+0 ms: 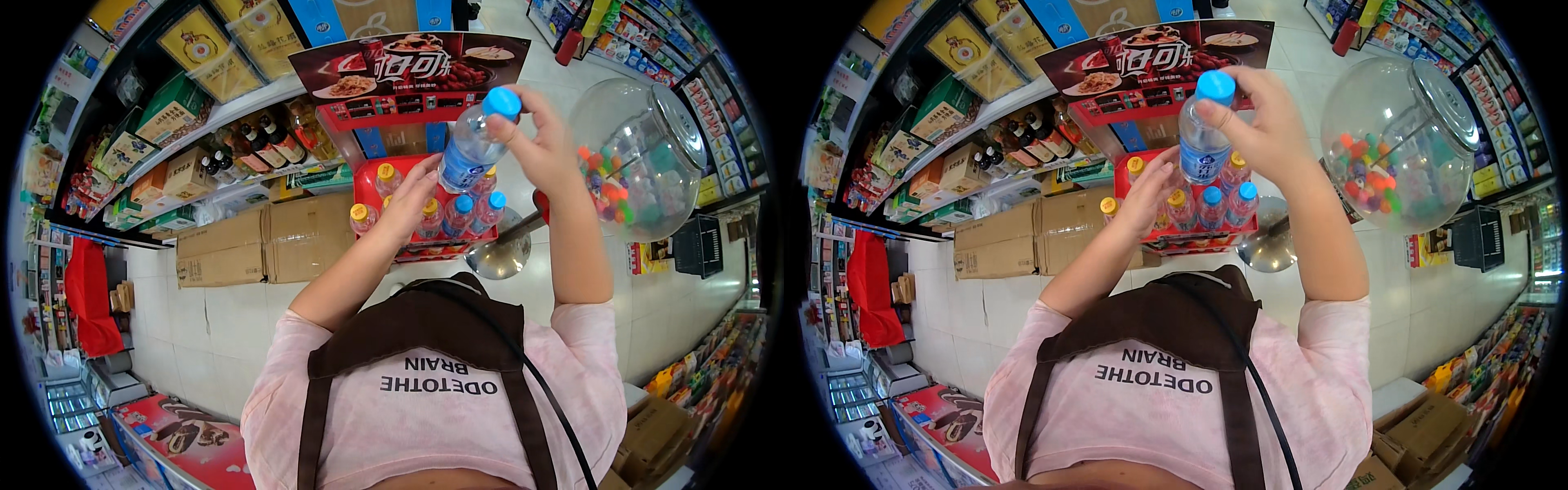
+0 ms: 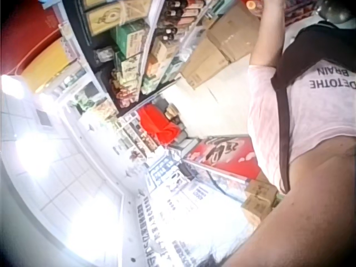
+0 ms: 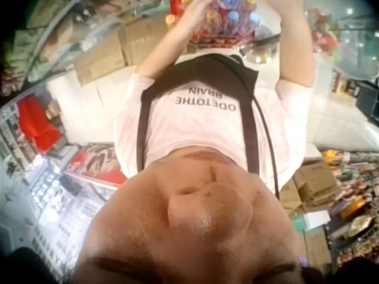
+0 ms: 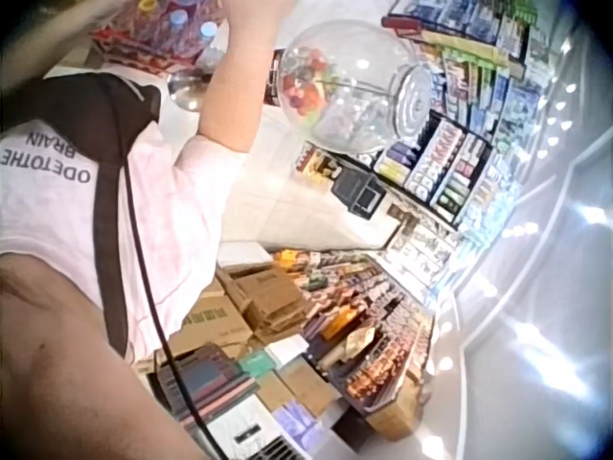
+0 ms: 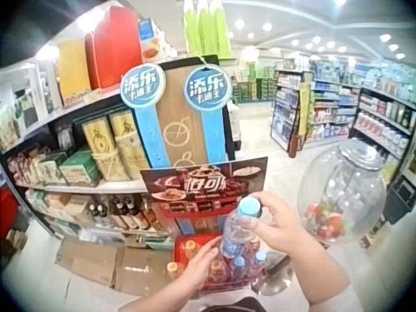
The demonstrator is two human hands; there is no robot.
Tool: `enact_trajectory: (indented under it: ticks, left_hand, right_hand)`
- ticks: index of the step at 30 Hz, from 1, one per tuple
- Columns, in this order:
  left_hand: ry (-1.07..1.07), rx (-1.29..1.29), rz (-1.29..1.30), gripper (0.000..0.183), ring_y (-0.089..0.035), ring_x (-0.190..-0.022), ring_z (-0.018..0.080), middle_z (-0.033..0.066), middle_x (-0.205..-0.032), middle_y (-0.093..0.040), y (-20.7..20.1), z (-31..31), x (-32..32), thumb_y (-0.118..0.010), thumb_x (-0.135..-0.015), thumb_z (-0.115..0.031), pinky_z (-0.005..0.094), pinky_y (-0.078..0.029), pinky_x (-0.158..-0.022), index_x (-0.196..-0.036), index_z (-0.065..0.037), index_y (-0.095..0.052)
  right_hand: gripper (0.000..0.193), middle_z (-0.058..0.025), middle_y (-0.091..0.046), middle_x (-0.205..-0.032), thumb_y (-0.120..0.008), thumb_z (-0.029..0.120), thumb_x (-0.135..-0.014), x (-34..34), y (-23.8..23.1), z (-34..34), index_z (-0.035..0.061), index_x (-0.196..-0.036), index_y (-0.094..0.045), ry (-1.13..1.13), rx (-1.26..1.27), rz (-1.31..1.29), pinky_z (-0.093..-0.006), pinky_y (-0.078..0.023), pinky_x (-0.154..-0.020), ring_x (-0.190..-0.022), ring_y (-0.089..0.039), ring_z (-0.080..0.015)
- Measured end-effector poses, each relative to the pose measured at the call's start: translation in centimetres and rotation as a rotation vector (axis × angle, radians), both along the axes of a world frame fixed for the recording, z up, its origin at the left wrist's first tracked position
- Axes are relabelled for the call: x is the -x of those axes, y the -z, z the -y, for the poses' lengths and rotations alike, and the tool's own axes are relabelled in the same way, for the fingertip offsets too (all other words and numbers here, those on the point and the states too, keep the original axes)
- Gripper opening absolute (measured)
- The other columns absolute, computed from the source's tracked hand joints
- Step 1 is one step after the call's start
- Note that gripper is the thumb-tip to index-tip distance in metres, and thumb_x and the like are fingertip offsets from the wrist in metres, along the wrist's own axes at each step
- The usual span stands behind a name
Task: The person repeatedly picks up plastic bottles from a red display tray, briefly holds them, and places them back into the tray. The person handles bottles with both yellow and blue caps, moving them around within the display area without removing them from the station.
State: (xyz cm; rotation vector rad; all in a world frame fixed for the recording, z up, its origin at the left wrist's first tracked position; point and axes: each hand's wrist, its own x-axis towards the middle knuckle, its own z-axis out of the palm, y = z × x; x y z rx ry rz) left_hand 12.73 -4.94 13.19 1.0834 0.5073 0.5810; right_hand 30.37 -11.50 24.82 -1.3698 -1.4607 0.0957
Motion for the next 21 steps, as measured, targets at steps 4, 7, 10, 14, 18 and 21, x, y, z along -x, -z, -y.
enact_trajectory:
  ticks: [4,7,10,14,18,21]
  left_hand:
    - [0.135,0.150,0.015,0.047,-0.049,-0.113,0.0205,0.0114,-0.125,-0.047,-1.5,0.7,0.5,-0.033,-0.096,-0.032,0.0344,-0.042,-0.091,-0.133,-0.004,-0.033]
    - [0.192,0.205,0.025,0.046,-0.054,-0.105,0.0207,0.0088,-0.122,-0.050,-1.5,1.6,0.7,-0.031,-0.096,-0.036,0.0366,-0.045,-0.086,-0.131,-0.005,-0.035]
    - [0.234,0.227,-0.018,0.046,-0.055,-0.103,0.0211,0.0088,-0.121,-0.051,-1.9,2.6,1.2,-0.029,-0.097,-0.038,0.0369,-0.047,-0.085,-0.129,-0.006,-0.037]
    - [0.309,0.217,-0.081,0.045,-0.057,-0.102,0.0219,0.0109,-0.118,-0.053,-2.1,3.1,1.9,-0.027,-0.097,-0.038,0.0383,-0.048,-0.084,-0.128,-0.007,-0.038]
    - [0.332,0.237,-0.094,0.047,-0.058,-0.101,0.0229,0.0133,-0.117,-0.054,-1.3,3.4,2.4,-0.023,-0.097,-0.040,0.0383,-0.050,-0.079,-0.130,-0.008,-0.034]
    - [0.375,0.239,-0.081,0.051,-0.058,-0.101,0.0238,0.0145,-0.118,-0.053,-1.2,3.7,3.0,-0.021,-0.096,-0.043,0.0384,-0.050,-0.077,-0.130,-0.007,-0.032]
  right_hand:
    - [0.033,0.0009,-0.057,-0.076,-0.067,0.031,-0.080,0.1,-2.0,0.4,0.0020,-0.094,-0.060,-0.135,0.044,-0.266,-0.0219,-0.041,-0.066,-0.071,-0.050,-0.0064]
    - [0.032,0.0028,-0.057,-0.073,-0.067,0.031,-0.080,0.6,-2.0,0.2,0.0021,-0.092,-0.060,-0.156,0.090,-0.415,-0.0201,-0.040,-0.062,-0.068,-0.049,-0.0040]
    - [0.032,0.0020,-0.056,-0.072,-0.067,0.032,-0.080,0.6,-1.6,0.0,0.0019,-0.088,-0.060,-0.146,0.187,-0.446,-0.0199,-0.039,-0.059,-0.066,-0.049,-0.0043]
    - [0.033,0.0017,-0.057,-0.071,-0.066,0.035,-0.080,-0.2,-0.6,-0.2,0.0023,-0.084,-0.060,-0.107,0.275,-0.392,-0.0204,-0.039,-0.058,-0.066,-0.049,-0.0047]
    - [0.036,0.0010,-0.057,-0.071,-0.065,0.038,-0.080,-0.7,0.1,-0.7,0.0022,-0.083,-0.061,-0.097,0.317,-0.385,-0.0209,-0.040,-0.059,-0.066,-0.050,-0.0054]
    - [0.038,0.0003,-0.059,-0.073,-0.065,0.039,-0.080,-0.6,0.4,-0.9,0.0018,-0.087,-0.062,-0.084,0.332,-0.405,-0.0212,-0.042,-0.060,-0.068,-0.052,-0.0060]
